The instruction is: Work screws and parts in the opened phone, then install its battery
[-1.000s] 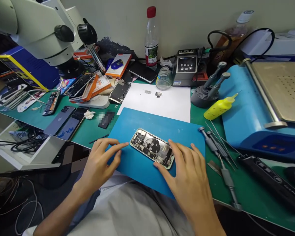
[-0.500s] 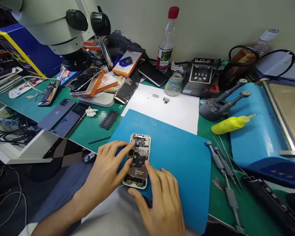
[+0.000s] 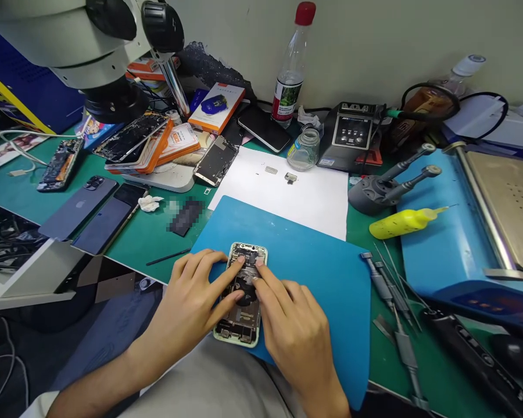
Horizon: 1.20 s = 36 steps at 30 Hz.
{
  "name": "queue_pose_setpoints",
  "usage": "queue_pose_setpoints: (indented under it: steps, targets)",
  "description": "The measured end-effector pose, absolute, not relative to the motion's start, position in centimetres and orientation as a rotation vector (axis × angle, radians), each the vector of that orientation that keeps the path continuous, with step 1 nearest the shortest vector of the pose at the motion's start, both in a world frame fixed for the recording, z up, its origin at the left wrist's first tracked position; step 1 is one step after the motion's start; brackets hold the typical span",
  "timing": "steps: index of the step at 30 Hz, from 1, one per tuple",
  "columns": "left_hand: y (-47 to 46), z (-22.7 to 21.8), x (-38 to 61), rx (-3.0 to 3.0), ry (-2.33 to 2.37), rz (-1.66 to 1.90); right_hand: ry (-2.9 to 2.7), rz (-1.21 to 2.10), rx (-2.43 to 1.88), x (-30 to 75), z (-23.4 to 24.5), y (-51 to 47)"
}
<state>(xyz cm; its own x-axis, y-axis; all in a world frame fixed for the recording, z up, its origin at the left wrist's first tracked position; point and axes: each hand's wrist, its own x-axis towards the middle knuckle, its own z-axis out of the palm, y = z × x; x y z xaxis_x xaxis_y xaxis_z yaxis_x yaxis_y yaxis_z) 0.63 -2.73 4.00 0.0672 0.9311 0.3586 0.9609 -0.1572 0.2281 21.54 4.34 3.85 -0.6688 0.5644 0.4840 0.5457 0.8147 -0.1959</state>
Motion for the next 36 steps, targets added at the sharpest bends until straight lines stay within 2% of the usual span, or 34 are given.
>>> queue_pose_setpoints:
  steps: [9,19,27,36]
  targets:
    - [-2.5,4.2,0.4,-2.211,-2.055,-0.693,-2.519,0.022,-0.828,21.4,3.4,4.4]
    - [-2.1,5.2,-0.4,-2.299,-2.054,-0.572,-2.422,0.237,-0.885,21.8,3.4,4.5]
    - [-2.6,5.0,-0.1,-2.351,-2.054,-0.558,-2.448,0.118,-0.847,21.8,3.2,4.2]
    - [-2.8,5.1,0.6,-2.346,-2.090,-0.491,-2.423,0.212,-0.876,21.7,2.9,4.3]
